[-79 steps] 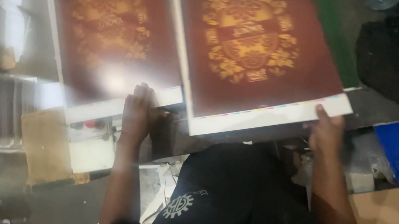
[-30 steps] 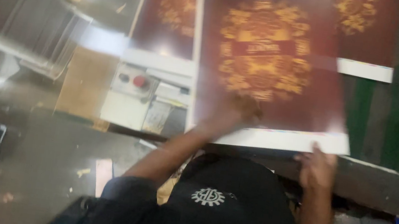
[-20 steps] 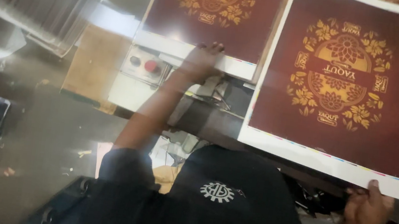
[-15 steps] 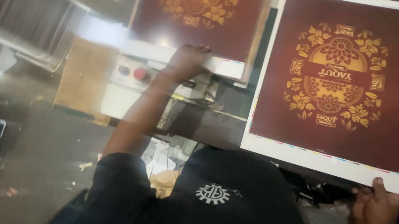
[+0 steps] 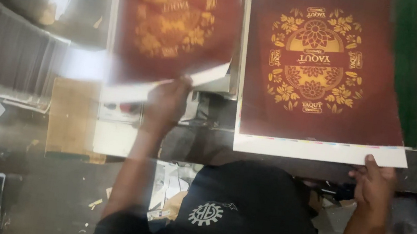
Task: The person repeatedly picks up large, maroon-colored books with gold embossing from a pile on a metal table and places them onto a separate stack. The action is performed continuously by hand.
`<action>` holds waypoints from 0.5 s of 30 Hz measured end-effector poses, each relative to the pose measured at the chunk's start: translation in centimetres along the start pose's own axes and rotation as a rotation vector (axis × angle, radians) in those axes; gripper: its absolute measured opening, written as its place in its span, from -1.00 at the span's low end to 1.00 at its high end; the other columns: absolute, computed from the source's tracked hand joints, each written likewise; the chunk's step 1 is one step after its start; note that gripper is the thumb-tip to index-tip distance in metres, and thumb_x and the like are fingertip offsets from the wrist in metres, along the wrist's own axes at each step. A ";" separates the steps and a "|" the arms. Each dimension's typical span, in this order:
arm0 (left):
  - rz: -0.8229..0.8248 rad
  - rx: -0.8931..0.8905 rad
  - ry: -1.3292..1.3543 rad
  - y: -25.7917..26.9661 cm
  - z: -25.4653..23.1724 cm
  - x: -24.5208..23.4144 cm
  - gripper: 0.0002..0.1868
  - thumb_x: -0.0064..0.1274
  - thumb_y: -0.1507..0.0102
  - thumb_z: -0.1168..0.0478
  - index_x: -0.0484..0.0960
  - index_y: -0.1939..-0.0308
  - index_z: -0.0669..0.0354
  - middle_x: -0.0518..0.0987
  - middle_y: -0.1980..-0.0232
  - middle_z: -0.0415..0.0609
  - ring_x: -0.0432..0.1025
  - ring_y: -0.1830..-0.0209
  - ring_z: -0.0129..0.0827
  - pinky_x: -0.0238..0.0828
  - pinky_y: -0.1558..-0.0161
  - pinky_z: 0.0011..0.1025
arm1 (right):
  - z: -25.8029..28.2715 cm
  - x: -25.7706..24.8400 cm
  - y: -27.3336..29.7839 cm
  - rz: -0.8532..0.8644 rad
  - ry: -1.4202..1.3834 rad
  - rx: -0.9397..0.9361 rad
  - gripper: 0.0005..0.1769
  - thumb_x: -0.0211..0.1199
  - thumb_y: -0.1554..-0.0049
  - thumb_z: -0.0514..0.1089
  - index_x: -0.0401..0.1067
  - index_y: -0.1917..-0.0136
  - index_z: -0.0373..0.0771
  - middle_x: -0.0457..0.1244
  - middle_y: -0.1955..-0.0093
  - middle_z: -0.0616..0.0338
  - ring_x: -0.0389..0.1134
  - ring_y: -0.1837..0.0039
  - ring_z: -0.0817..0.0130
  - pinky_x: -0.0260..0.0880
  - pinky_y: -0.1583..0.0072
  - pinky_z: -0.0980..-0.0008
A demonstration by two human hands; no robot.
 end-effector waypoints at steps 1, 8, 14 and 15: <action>-0.005 0.004 0.003 0.1 -0.6 0.3 -0.92 -0.05 -0.44 0.28 0.55 0.05 0.14 0.59 0.28 0.06 0.54 0.29 -0.03 0.44 0.27 -0.07 | -0.2 0.4 -1.3 -0.003 -0.001 -0.006 -0.67 0.16 -0.41 -0.23 0.29 -0.42 -0.24 0.32 -0.12 0.16 0.35 0.07 0.44 0.39 0.16 0.43; -0.008 -0.077 0.054 1.1 -1.6 2.0 -0.83 0.03 -0.32 0.34 0.60 0.01 0.16 0.65 0.17 0.07 0.59 0.22 -0.06 0.51 0.22 -0.14 | -0.1 2.8 -7.7 -0.007 0.077 0.092 -0.56 0.12 -0.36 -0.10 0.20 -0.45 -0.21 0.34 -0.07 0.15 0.42 0.07 0.34 0.39 0.20 0.39; -0.005 0.014 0.174 1.5 -5.9 1.6 -0.68 0.22 -0.17 0.30 0.67 -0.01 0.20 0.69 0.02 0.11 0.61 0.14 -0.05 0.55 0.17 -0.19 | -1.4 3.9 -4.1 -0.015 0.196 0.156 -0.35 0.15 -0.31 -0.04 0.12 -0.59 -0.20 0.42 -0.10 0.02 0.46 0.03 0.32 0.41 0.13 0.39; 0.000 0.036 0.208 1.3 -7.5 1.6 -0.76 0.25 -0.23 0.30 0.70 0.01 0.18 0.70 0.01 0.08 0.62 0.13 -0.09 0.56 0.16 -0.21 | -1.4 4.8 -2.5 0.060 0.227 0.149 -0.35 0.17 -0.27 -0.03 0.19 -0.57 -0.20 0.43 -0.09 0.05 0.45 0.05 0.37 0.42 0.11 0.40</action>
Point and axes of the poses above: each hand's wrist, its own y-axis away from the middle knuckle, its own x-axis out of the palm, z = x × y, the point moved 6 cm from there along -y, towards the middle knuckle
